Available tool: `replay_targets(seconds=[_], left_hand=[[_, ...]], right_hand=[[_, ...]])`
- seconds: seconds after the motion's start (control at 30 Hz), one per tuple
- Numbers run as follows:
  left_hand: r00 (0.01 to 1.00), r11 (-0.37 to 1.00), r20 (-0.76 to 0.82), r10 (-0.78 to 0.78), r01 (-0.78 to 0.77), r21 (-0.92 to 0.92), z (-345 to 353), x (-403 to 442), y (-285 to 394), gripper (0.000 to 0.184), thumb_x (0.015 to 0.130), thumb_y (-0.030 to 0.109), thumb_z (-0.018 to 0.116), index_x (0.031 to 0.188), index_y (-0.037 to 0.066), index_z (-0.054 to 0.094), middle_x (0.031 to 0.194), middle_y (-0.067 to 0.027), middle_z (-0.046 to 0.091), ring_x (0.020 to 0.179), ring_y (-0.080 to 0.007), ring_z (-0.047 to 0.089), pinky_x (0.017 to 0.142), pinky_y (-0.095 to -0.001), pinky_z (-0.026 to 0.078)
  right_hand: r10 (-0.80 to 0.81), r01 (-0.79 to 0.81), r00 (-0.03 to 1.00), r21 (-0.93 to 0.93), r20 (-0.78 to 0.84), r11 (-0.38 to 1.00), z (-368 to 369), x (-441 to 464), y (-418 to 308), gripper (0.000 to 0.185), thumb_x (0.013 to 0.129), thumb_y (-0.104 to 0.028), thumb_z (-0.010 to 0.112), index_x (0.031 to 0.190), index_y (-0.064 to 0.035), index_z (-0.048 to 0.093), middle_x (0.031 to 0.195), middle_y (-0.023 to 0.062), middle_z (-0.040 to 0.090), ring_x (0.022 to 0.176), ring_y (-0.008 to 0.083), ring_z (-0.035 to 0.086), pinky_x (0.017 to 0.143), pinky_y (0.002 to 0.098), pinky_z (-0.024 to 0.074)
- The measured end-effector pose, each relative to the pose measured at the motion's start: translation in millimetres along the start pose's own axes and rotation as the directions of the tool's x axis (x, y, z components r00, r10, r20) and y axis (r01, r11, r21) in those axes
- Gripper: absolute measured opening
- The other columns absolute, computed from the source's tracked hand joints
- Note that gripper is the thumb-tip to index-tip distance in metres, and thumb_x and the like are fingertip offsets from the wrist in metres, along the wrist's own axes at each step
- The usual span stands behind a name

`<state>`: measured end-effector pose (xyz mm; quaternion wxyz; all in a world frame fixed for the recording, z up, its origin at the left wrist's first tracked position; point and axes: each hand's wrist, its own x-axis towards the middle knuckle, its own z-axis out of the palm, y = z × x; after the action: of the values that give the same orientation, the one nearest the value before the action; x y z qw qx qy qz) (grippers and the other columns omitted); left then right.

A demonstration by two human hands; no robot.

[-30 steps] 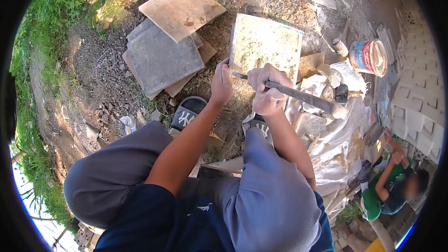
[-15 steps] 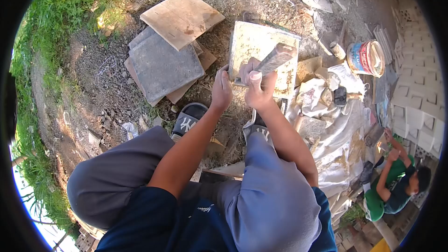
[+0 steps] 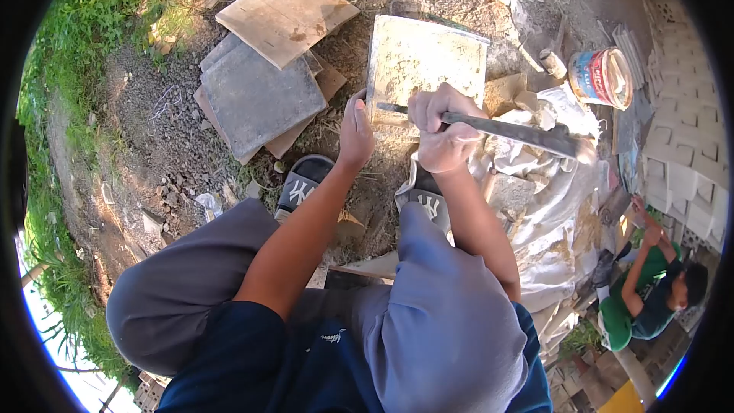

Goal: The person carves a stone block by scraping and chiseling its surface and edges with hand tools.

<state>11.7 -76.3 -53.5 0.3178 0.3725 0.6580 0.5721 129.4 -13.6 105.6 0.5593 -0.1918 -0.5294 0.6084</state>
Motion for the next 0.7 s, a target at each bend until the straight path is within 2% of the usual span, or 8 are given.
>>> replay_targets(seconds=[0.13, 0.2, 0.33, 0.4, 0.47, 0.53, 0.6, 0.7], left_hand=[[0.999, 0.999, 0.05, 0.02, -0.021, 0.026, -3.1, 3.8, 1.2, 0.042, 0.107, 0.024, 0.03, 0.129, -0.004, 0.052, 0.122, -0.0237, 0.057, 0.114, -0.036, 0.056, 0.101, -0.0386, 0.041], [0.999, 1.0, 0.052, 0.008, -0.008, 0.003, -1.8, 5.1, -3.0, 0.041, 0.108, 0.024, 0.032, 0.13, -0.004, 0.052, 0.123, -0.0229, 0.056, 0.116, -0.0333, 0.055, 0.102, -0.0379, 0.041], [0.986, 0.984, 0.121, -0.111, 0.126, -0.123, -16.7, 5.9, 9.2, 0.042, 0.108, 0.027, 0.036, 0.128, -0.004, 0.055, 0.12, -0.0171, 0.062, 0.113, -0.0259, 0.058, 0.102, -0.0365, 0.041], [0.972, 0.976, 0.18, -0.151, 0.175, -0.131, -32.7, 11.2, 23.4, 0.042, 0.108, 0.028, 0.038, 0.127, -0.004, 0.056, 0.119, -0.0149, 0.064, 0.111, -0.0237, 0.059, 0.101, -0.0362, 0.042], [0.98, 1.0, 0.201, -0.011, 0.007, 0.023, -45.9, 25.6, 27.0, 0.045, 0.108, 0.033, 0.042, 0.126, -0.005, 0.058, 0.116, -0.0139, 0.066, 0.11, -0.0194, 0.06, 0.099, -0.0339, 0.043], [0.978, 1.0, 0.208, 0.022, -0.021, -0.007, -50.3, 43.5, 44.9, 0.046, 0.107, 0.035, 0.044, 0.128, -0.004, 0.057, 0.118, -0.0128, 0.066, 0.111, -0.0189, 0.06, 0.099, -0.0335, 0.044], [0.962, 0.983, 0.27, -0.034, 0.082, -0.167, -52.5, 60.8, 71.1, 0.043, 0.106, 0.034, 0.046, 0.127, -0.001, 0.06, 0.119, -0.0116, 0.066, 0.111, -0.0187, 0.061, 0.1, -0.0341, 0.045], [0.917, 0.981, 0.398, 0.024, 0.055, -0.188, -52.2, 73.2, 106.4, 0.036, 0.101, 0.024, 0.057, 0.129, 0.0, 0.059, 0.121, -0.0109, 0.066, 0.114, -0.0195, 0.061, 0.102, -0.0351, 0.045]], right_hand=[[0.168, -0.158, 0.982, -0.116, 0.083, 0.981, -4.4, -3.5, 30.3, 0.069, 0.09, -0.072, 0.048, 0.068, -0.0081, 0.038, 0.057, -0.0026, 0.029, 0.051, 0.0101, 0.026, 0.048, 0.0282, 0.0193], [0.213, -0.243, 0.961, -0.169, -0.178, 0.955, -5.3, -0.1, 35.9, 0.071, 0.089, -0.075, 0.048, 0.068, -0.0082, 0.038, 0.057, -0.0024, 0.028, 0.051, 0.0105, 0.025, 0.049, 0.0287, 0.0202], [0.205, -0.19, 0.968, 0.113, -0.142, 0.975, -16.1, 13.1, 6.2, 0.079, 0.084, -0.087, 0.033, 0.072, -0.0092, 0.04, 0.056, -0.0038, 0.026, 0.052, 0.011, 0.021, 0.052, 0.0311, 0.0193], [0.114, -0.098, 0.986, 0.129, -0.122, 0.987, -20.6, 17.9, 2.1, 0.075, 0.09, -0.081, 0.03, 0.079, -0.0083, 0.044, 0.059, -0.0034, 0.027, 0.055, 0.0115, 0.022, 0.055, 0.0312, 0.0215], [0.079, -0.062, 0.99, 0.138, -0.117, 0.988, -15.7, 26.3, -3.9, 0.07, 0.095, -0.075, 0.031, 0.084, -0.0074, 0.046, 0.063, -0.0024, 0.029, 0.058, 0.0118, 0.024, 0.057, 0.0309, 0.0231], [0.04, -0.022, 0.992, 0.148, -0.116, 0.989, -15.0, 32.2, -6.4, 0.064, 0.099, -0.068, 0.031, 0.088, -0.0065, 0.047, 0.066, -0.0014, 0.031, 0.061, 0.0122, 0.026, 0.06, 0.0306, 0.0247], [0.001, -0.004, 1.0, 0.169, 0.02, 0.986, -16.9, 38.7, -5.7, 0.058, 0.103, -0.057, 0.037, 0.097, -0.0011, 0.051, 0.08, 0.0035, 0.042, 0.071, 0.0129, 0.035, 0.065, 0.0284, 0.0295], [0.095, -0.104, 0.989, 0.071, 0.116, 0.992, -20.4, 37.3, 3.2, 0.051, 0.106, -0.049, 0.039, 0.101, -0.0005, 0.054, 0.086, 0.0028, 0.047, 0.075, 0.0131, 0.04, 0.07, 0.029, 0.0359]])
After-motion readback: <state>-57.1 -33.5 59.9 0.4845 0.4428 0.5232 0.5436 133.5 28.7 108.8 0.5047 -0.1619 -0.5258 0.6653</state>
